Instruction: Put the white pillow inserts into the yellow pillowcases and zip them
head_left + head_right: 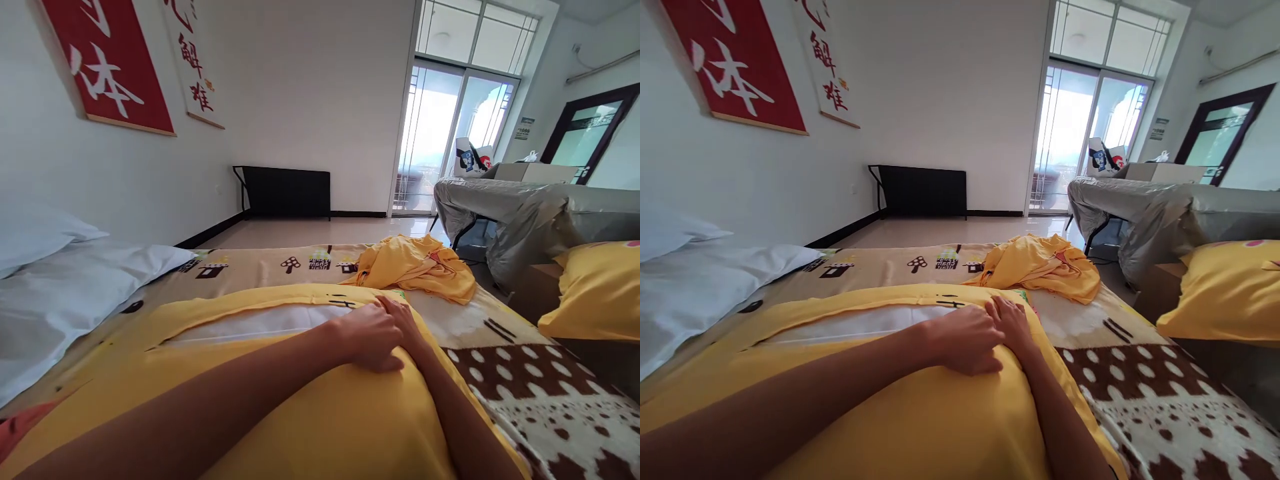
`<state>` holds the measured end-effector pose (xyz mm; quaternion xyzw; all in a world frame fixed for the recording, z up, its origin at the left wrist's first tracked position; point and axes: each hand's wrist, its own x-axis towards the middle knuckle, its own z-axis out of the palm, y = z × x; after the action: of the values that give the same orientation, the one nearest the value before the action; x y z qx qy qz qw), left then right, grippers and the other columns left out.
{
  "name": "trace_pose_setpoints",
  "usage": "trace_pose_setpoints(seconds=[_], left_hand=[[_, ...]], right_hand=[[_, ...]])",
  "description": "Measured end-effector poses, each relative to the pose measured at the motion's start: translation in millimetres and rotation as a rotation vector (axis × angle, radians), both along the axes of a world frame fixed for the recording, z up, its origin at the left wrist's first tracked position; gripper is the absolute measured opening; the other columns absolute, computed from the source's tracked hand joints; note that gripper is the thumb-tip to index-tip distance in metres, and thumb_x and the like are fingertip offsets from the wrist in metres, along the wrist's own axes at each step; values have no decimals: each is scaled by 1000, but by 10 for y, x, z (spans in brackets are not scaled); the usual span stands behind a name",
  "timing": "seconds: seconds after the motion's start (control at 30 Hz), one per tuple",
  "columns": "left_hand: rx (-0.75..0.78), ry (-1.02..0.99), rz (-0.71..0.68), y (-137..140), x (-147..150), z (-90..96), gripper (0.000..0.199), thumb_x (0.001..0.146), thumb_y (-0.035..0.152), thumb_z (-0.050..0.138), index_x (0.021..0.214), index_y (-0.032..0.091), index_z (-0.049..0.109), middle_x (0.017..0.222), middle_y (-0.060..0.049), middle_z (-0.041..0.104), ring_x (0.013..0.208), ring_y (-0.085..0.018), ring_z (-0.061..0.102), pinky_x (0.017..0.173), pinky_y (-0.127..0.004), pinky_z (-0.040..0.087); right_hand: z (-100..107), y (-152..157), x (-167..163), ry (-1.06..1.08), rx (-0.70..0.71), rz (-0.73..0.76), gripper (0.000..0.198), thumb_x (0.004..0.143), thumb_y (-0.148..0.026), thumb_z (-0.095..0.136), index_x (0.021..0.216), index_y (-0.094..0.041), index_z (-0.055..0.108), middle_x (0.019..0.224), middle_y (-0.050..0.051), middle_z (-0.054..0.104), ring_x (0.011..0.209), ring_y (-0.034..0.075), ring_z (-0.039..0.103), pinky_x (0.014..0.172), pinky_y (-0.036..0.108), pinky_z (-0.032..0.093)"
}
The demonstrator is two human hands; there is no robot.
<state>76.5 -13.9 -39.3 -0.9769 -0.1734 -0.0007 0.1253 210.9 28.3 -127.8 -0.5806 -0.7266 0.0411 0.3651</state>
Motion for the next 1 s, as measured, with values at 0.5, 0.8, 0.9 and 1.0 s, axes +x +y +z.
trace_pose_setpoints(seconds=[0.5,0.8,0.9,1.0], left_hand=[[-232,-586,61,-17,-246,-656,23,85,21,45,64,18,36,61,2,52,57,-12,42,55,-27,28],[-243,-647,110,8,-238,-551,21,87,19,45,106,17,53,112,-7,60,108,-19,52,99,-35,38],[-285,-519,168,-16,-205,-535,41,89,30,46,128,16,44,136,-9,49,128,-22,40,110,-39,29],[-295,-427,197,-78,-182,-554,49,91,39,41,135,17,40,141,-10,44,130,-26,38,111,-44,26]], right_hand=[[169,-140,134,-52,-204,231,73,75,-45,64,140,-26,38,141,7,46,128,25,42,106,41,28],[129,56,190,39,-182,-256,33,68,-8,49,91,-22,68,91,4,72,89,20,65,73,25,42],[186,34,232,64,-134,-312,40,68,-9,50,101,-24,66,92,2,72,87,20,65,70,25,41],[224,5,283,108,-60,-333,52,66,-7,47,114,-24,60,95,1,72,85,19,65,68,25,41]])
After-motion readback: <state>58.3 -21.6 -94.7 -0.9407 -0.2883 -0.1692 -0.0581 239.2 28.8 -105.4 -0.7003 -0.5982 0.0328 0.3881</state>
